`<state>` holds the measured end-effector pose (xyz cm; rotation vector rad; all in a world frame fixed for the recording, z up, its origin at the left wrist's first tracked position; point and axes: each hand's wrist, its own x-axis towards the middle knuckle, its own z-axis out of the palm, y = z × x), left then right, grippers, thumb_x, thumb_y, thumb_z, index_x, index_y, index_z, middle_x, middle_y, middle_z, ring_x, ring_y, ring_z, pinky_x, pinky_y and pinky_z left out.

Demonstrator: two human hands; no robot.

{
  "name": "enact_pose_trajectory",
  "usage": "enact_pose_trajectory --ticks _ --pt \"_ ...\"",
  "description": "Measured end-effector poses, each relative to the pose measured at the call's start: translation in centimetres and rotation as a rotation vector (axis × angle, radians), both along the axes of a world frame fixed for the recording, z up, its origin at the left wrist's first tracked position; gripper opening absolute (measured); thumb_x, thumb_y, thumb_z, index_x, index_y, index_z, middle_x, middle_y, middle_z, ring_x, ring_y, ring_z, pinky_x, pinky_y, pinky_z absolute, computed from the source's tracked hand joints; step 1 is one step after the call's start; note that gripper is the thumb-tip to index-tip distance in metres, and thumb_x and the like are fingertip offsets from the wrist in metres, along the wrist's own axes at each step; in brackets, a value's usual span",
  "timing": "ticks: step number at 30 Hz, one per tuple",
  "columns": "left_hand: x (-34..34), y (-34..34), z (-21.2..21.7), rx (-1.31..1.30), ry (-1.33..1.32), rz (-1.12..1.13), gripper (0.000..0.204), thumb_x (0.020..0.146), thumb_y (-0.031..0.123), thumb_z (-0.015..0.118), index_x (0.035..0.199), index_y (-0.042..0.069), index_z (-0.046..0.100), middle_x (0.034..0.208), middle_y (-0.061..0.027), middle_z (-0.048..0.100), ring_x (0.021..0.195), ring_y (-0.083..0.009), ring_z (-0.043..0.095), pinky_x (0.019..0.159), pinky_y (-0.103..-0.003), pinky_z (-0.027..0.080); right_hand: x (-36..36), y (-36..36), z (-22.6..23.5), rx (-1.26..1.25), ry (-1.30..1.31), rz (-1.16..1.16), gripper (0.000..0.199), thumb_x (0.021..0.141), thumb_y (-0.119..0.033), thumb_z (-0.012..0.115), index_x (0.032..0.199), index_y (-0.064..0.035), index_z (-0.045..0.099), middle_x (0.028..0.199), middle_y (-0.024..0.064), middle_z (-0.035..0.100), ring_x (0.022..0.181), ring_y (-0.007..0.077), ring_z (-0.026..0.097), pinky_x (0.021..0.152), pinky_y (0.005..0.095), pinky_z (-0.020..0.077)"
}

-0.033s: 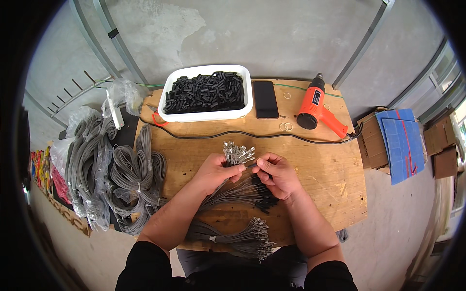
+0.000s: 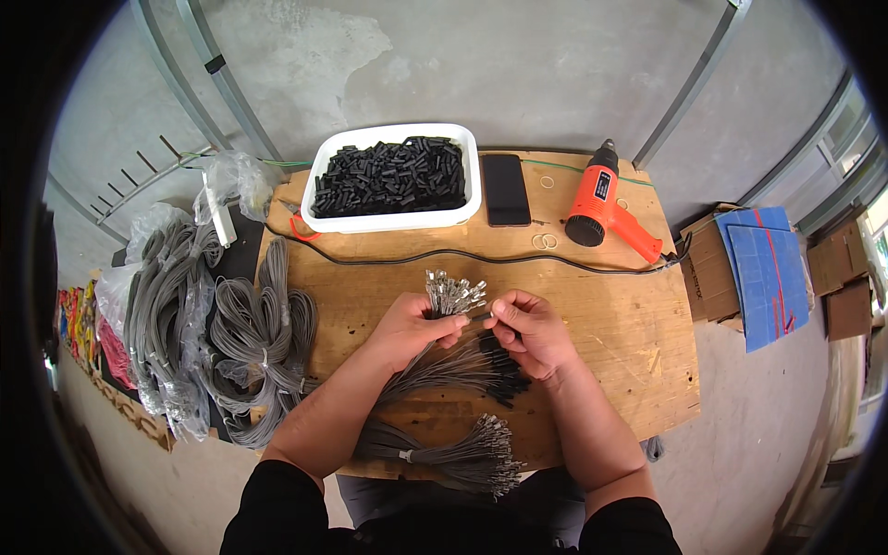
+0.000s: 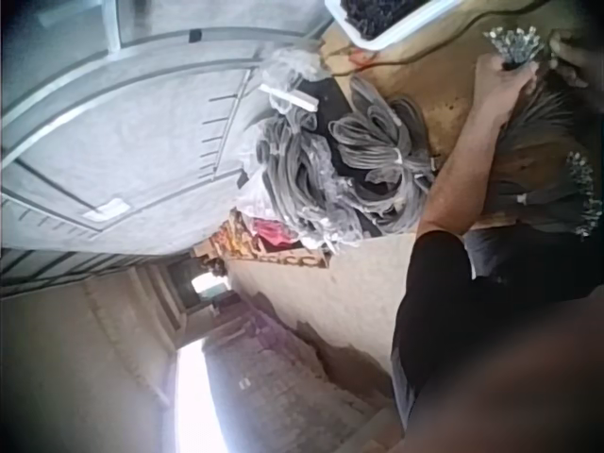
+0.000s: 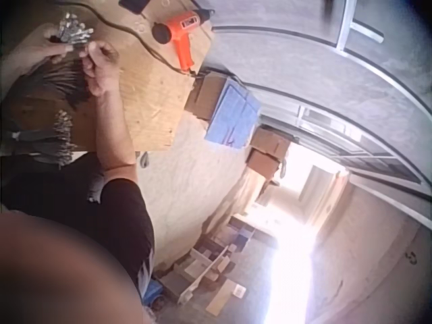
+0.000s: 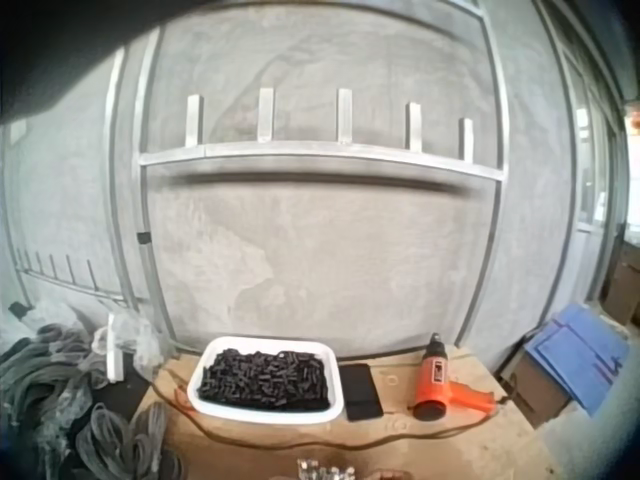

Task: The recorder is manually sliding small black heat-shrink tubing onto the terminal ends of thin metal wires at a wooden workbench.

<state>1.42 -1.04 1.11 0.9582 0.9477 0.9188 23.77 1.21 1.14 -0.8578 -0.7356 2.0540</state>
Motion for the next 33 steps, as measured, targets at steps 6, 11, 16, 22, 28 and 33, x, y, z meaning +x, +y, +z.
enact_pose_trajectory --ticks 6,11,16,22,28,33 --pt "0.3 0.0 -1.0 0.124 0.118 0.019 0.02 0.09 0.014 0.074 0.099 -0.003 0.072 0.081 -0.0017 0.069 0.073 -0.005 0.058 0.066 -0.023 0.049 1.1 0.4 0.8 0.209 -0.148 -0.146 0.013 0.092 -0.01 0.072 0.099 0.0005 0.067 0.077 0.003 0.064 0.056 0.0054 0.046 0.049 0.0182 0.035" --pt "0.2 0.1 -1.7 0.219 0.149 0.006 0.022 0.089 0.014 0.075 0.104 -0.003 0.073 0.084 0.0007 0.07 0.076 -0.0039 0.058 0.067 -0.023 0.049 0.7 0.0 1.1 0.286 -0.292 -0.093 0.012 0.09 -0.007 0.073 0.098 0.0018 0.068 0.076 0.001 0.062 0.057 0.0045 0.046 0.05 0.0189 0.0355" --pt "0.3 0.1 -0.6 0.158 0.159 -0.025 0.017 0.09 0.014 0.075 0.097 -0.002 0.073 0.081 -0.0002 0.069 0.072 -0.0038 0.058 0.065 -0.022 0.049 0.4 -0.2 0.6 0.279 -0.307 -0.032 0.011 0.09 -0.004 0.072 0.099 0.0024 0.068 0.078 0.0011 0.063 0.058 0.0044 0.047 0.051 0.019 0.0362" --pt "0.4 -0.1 -0.4 0.061 0.053 0.02 0.014 0.089 0.011 0.075 0.093 -0.001 0.071 0.078 -0.0012 0.068 0.069 -0.0063 0.06 0.063 -0.023 0.05 -0.1 -0.6 0.8 0.371 -0.385 -0.069 0.008 0.091 -0.001 0.07 0.099 0.0021 0.069 0.082 0.0019 0.066 0.063 0.0033 0.051 0.055 0.0184 0.0396" --pt "0.3 0.2 -1.3 0.114 0.108 0.009 0.015 0.088 0.012 0.076 0.091 -0.002 0.071 0.074 -0.0002 0.066 0.066 -0.0059 0.058 0.06 -0.023 0.047 -1.1 -1.2 0.3 0.581 -0.525 -0.077 0.006 0.091 -0.002 0.07 0.096 -0.0002 0.071 0.084 0.0023 0.069 0.069 0.0007 0.053 0.057 0.0174 0.0418" --pt "0.1 0.3 -1.9 0.153 0.157 0.045 0.017 0.089 0.015 0.075 0.087 -0.001 0.071 0.069 0.0015 0.063 0.062 -0.0045 0.054 0.055 -0.023 0.042 -0.4 -0.6 1.2 0.054 -0.135 -0.018 0.021 0.095 -0.01 0.065 0.112 0.0028 0.065 0.088 0.004 0.067 0.061 0.0068 0.048 0.053 0.0176 0.038"
